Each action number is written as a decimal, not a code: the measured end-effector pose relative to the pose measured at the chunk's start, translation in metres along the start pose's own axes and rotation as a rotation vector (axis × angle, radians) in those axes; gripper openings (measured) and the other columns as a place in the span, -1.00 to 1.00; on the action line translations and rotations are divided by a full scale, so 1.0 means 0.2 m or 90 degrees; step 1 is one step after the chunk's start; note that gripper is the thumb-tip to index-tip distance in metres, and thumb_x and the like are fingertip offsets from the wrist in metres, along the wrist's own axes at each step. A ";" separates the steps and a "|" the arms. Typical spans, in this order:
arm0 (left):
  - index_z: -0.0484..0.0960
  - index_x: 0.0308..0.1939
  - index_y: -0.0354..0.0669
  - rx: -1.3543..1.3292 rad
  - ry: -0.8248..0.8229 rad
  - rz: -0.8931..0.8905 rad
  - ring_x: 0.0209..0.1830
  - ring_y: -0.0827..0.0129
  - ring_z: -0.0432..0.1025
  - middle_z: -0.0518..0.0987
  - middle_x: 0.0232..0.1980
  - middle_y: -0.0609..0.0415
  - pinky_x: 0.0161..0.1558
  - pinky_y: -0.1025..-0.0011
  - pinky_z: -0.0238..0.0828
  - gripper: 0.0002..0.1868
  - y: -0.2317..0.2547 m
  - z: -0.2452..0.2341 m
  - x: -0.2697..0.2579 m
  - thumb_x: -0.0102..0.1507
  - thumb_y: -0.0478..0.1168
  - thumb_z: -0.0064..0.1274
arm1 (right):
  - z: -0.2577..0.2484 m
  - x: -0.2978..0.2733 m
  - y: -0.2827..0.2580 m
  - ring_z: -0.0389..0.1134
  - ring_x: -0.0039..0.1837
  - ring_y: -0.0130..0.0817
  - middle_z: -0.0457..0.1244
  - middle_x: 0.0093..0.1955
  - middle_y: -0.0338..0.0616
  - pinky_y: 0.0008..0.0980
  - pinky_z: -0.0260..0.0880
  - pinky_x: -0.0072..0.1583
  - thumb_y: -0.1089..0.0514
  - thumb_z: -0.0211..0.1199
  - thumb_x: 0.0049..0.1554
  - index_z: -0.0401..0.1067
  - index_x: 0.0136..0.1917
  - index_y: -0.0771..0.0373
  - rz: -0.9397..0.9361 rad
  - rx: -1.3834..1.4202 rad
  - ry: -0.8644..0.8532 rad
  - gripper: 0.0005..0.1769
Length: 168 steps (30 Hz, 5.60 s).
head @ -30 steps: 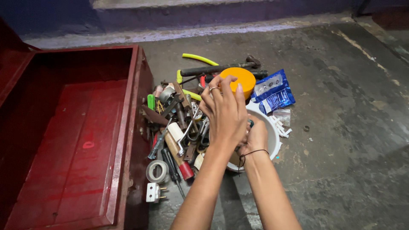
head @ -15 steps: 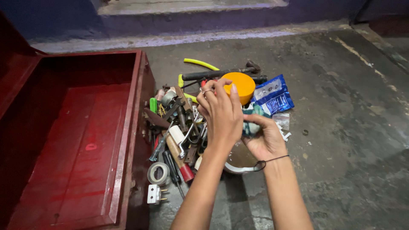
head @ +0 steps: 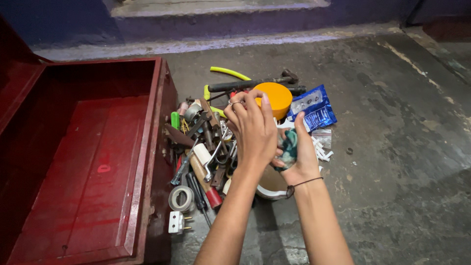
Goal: The person removes various tools and small hardware items from a red toolbox and places them on the floor. After emptying the toolbox, the person uses a wet cloth to wipe the interior surfaces clean.
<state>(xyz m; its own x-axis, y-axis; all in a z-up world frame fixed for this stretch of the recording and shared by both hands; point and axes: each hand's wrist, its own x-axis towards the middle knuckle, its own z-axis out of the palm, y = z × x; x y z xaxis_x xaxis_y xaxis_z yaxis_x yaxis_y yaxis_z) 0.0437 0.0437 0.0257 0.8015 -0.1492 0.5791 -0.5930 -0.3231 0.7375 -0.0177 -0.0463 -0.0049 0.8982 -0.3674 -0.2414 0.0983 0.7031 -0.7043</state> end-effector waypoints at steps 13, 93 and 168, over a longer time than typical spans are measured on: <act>0.52 0.10 -0.27 -0.020 -0.031 -0.001 0.28 -0.09 0.19 0.40 0.21 -0.22 0.27 -0.03 0.10 -0.60 -0.06 0.01 -0.03 0.46 -0.03 -0.26 | -0.17 0.13 0.15 -0.14 -0.58 -0.43 -0.11 -0.57 -0.28 -0.39 -0.17 -0.54 0.02 -0.05 0.08 -0.05 -0.51 0.00 -0.003 0.031 0.107 -0.63; 0.64 0.04 -0.14 0.546 -0.042 0.043 0.34 -0.07 0.27 0.51 0.25 -0.09 0.28 0.01 0.24 -0.74 -1.62 -2.42 0.61 0.33 -0.14 0.03 | 2.01 0.30 1.82 0.33 -0.27 -0.34 0.25 -0.24 -0.17 -0.21 0.50 -0.25 0.13 0.15 0.05 0.33 -0.08 0.24 0.342 -0.246 -0.306 -0.81; 0.62 0.13 -0.11 0.362 -0.029 -0.114 -0.20 -0.05 0.60 0.66 -0.04 -0.20 -0.20 0.12 0.54 -0.72 -1.54 -2.50 0.28 0.39 -0.23 -0.09 | 1.74 0.07 2.72 0.43 -0.01 -0.26 0.39 0.07 -0.02 -0.35 0.47 -0.05 0.43 0.06 0.06 0.34 0.34 0.31 0.204 -0.376 -0.339 -0.44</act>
<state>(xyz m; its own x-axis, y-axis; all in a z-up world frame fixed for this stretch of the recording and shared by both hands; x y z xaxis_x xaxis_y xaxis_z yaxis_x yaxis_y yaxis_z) 0.2321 0.6024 0.0056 0.8947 -0.0821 0.4390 -0.3246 -0.7945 0.5132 0.1976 0.5415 -0.1592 0.9405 0.2339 -0.2464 -0.3010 0.2377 -0.9235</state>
